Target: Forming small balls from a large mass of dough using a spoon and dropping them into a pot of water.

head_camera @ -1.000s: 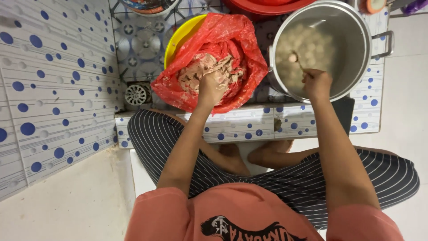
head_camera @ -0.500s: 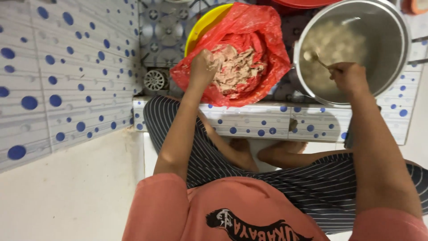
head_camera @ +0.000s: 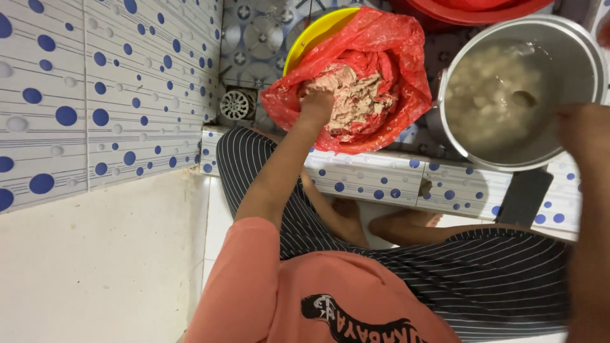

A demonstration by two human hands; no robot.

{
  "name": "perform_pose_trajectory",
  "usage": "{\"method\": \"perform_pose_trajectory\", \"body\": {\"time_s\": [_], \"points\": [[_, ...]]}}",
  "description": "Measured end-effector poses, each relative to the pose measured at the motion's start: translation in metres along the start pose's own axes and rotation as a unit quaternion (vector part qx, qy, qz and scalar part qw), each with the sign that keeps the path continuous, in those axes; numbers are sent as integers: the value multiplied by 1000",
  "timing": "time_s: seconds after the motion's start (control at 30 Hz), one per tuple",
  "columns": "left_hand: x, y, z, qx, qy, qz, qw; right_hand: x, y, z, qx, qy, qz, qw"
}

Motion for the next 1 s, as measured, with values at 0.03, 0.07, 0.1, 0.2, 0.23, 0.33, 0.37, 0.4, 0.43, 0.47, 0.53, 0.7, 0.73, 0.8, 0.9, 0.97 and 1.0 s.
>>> {"method": "perform_pose_trajectory", "body": {"time_s": [0.03, 0.07, 0.1, 0.2, 0.23, 0.33, 0.37, 0.4, 0.43, 0.47, 0.53, 0.7, 0.73, 0.8, 0.9, 0.97, 1.0], "points": [[4, -1, 3, -1, 0, 0, 1000, -11, 14, 4, -1, 0, -1, 1000], [8, -4, 5, 27, 5, -10, 1000, -22, 35, 16, 318, -55, 44, 946], [10, -5, 9, 56, 8, -18, 998, -38, 49, 32, 612, -107, 82, 779], [15, -10, 16, 36, -70, -8, 997, -36, 114, 125, 560, -52, 134, 816], [11, -11, 8, 38, -68, -8, 997, -46, 108, 107, 560, -50, 134, 816], [2, -3, 7, 3, -104, 10, 995, -93, 66, 24, 613, -40, 85, 785], [5, -4, 10, 35, -111, -1, 993, -101, 41, -26, 551, -34, 117, 825], [7, -4, 13, 67, -119, -13, 991, -104, 15, -92, 487, -28, 148, 860], [9, 1, 14, 68, -118, -11, 991, -106, 8, -108, 487, -27, 149, 860], [10, 1, 17, 82, -132, -34, 987, -109, 2, -124, 501, -28, 155, 851], [20, -3, 35, 93, -143, -57, 984, -113, -6, -146, 513, -28, 159, 843], [68, -15, 62, 51, -85, -63, 993, -120, -18, -172, 546, -18, 162, 822], [68, -17, 71, 54, -84, -60, 993, -123, -22, -185, 546, -15, 166, 821], [80, -13, 75, 129, -77, -13, 989, -126, -26, -213, 529, -5, 185, 828], [9, -7, 1, -31, -117, -147, 982, -133, -26, -241, 530, 2, 194, 825], [-1, -2, -13, 12, -119, -92, 989, -135, -27, -251, 521, -1, 204, 829], [-7, 5, -18, 57, -120, -38, 990, -137, -27, -254, 514, -5, 214, 831]]}}
Point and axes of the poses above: each hand's wrist, its own x-axis towards the middle knuckle, its own z-axis out of the palm, y = z × x, the point moved 10 cm from there along x, towards the middle knuckle, and after that the axes turned 5 degrees about z, right-handed, at the moved point
